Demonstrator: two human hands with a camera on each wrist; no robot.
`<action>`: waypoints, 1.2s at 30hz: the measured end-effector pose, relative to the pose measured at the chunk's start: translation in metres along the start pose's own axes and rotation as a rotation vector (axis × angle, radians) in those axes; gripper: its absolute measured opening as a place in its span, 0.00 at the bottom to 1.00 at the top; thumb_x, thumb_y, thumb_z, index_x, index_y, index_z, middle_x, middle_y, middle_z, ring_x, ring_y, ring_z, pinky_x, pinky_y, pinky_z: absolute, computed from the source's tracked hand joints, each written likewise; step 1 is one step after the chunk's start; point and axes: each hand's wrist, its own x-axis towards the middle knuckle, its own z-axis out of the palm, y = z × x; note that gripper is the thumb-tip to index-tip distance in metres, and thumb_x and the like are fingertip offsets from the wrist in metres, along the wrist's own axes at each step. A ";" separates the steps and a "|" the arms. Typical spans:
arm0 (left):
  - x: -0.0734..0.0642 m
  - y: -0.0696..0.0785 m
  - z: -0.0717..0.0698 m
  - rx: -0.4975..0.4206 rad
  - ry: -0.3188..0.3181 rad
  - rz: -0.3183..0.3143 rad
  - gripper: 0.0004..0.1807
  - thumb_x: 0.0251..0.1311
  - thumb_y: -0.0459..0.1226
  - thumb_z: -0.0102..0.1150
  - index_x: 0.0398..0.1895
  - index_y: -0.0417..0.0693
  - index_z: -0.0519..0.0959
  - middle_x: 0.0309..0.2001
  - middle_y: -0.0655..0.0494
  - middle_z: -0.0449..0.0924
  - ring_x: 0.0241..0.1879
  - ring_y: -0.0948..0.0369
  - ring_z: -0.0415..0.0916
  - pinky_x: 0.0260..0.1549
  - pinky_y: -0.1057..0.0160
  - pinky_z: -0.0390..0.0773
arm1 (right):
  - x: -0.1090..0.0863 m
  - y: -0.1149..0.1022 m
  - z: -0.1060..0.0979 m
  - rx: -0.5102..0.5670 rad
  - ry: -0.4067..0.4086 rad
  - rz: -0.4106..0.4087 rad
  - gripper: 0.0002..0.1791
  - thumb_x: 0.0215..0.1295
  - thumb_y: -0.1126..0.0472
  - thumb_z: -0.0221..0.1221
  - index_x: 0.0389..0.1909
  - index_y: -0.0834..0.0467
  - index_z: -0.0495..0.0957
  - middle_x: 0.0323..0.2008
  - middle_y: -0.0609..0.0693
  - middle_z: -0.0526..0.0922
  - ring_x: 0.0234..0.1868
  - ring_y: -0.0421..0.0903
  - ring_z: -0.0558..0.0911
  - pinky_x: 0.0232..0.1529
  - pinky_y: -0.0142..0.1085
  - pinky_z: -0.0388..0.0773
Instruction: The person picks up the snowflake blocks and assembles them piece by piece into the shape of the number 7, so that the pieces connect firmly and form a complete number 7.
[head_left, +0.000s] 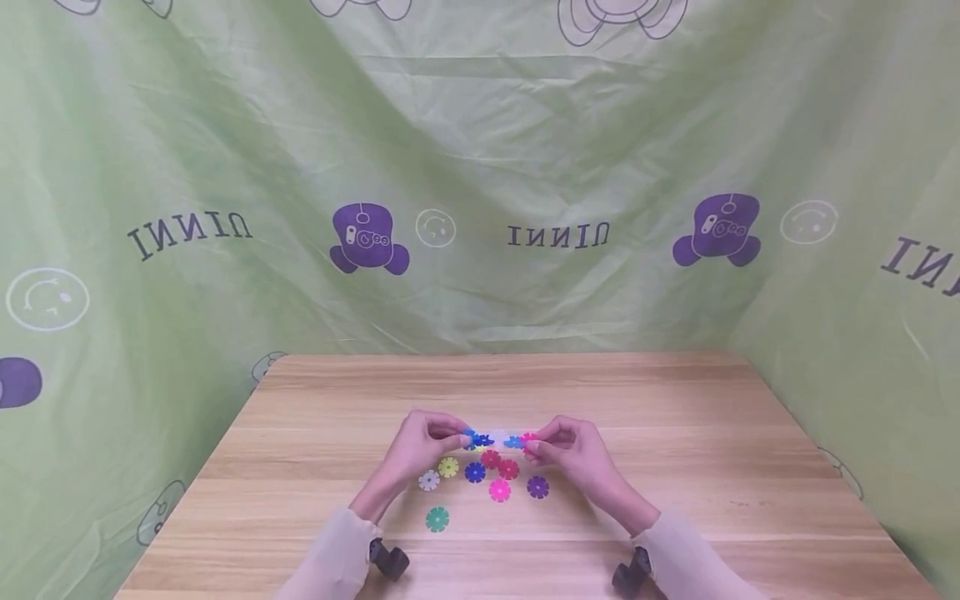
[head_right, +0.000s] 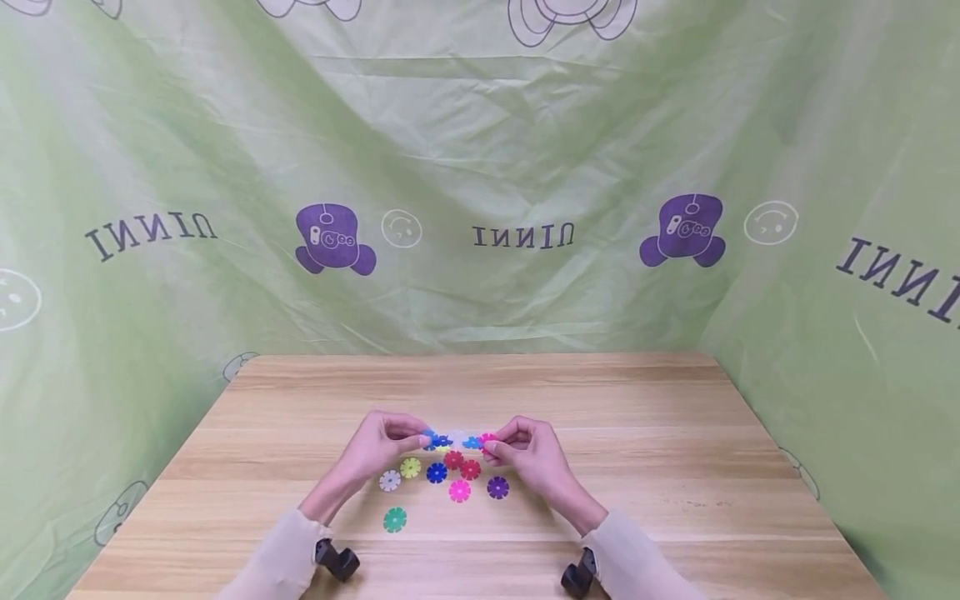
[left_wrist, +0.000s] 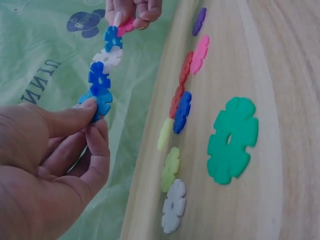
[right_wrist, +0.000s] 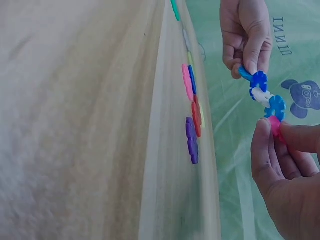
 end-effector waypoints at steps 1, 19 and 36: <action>0.000 0.000 0.000 -0.005 0.000 -0.002 0.10 0.61 0.39 0.74 0.45 0.48 0.89 0.42 0.52 0.92 0.42 0.57 0.88 0.45 0.54 0.89 | 0.000 0.000 0.000 0.001 0.000 -0.001 0.11 0.67 0.69 0.68 0.45 0.70 0.80 0.43 0.63 0.91 0.42 0.55 0.92 0.46 0.40 0.91; 0.006 0.000 -0.010 -0.059 -0.022 0.014 0.11 0.61 0.39 0.75 0.45 0.46 0.90 0.43 0.50 0.92 0.46 0.48 0.88 0.49 0.49 0.87 | 0.000 0.005 -0.005 -0.176 -0.083 0.010 0.11 0.64 0.59 0.72 0.41 0.63 0.89 0.38 0.57 0.93 0.39 0.50 0.92 0.44 0.33 0.88; 0.022 -0.003 -0.001 -0.117 -0.004 -0.016 0.15 0.62 0.42 0.74 0.49 0.44 0.89 0.45 0.49 0.92 0.47 0.52 0.89 0.53 0.50 0.87 | 0.001 0.005 -0.008 -0.091 -0.092 0.026 0.12 0.67 0.67 0.66 0.48 0.68 0.86 0.41 0.62 0.92 0.37 0.52 0.92 0.44 0.41 0.91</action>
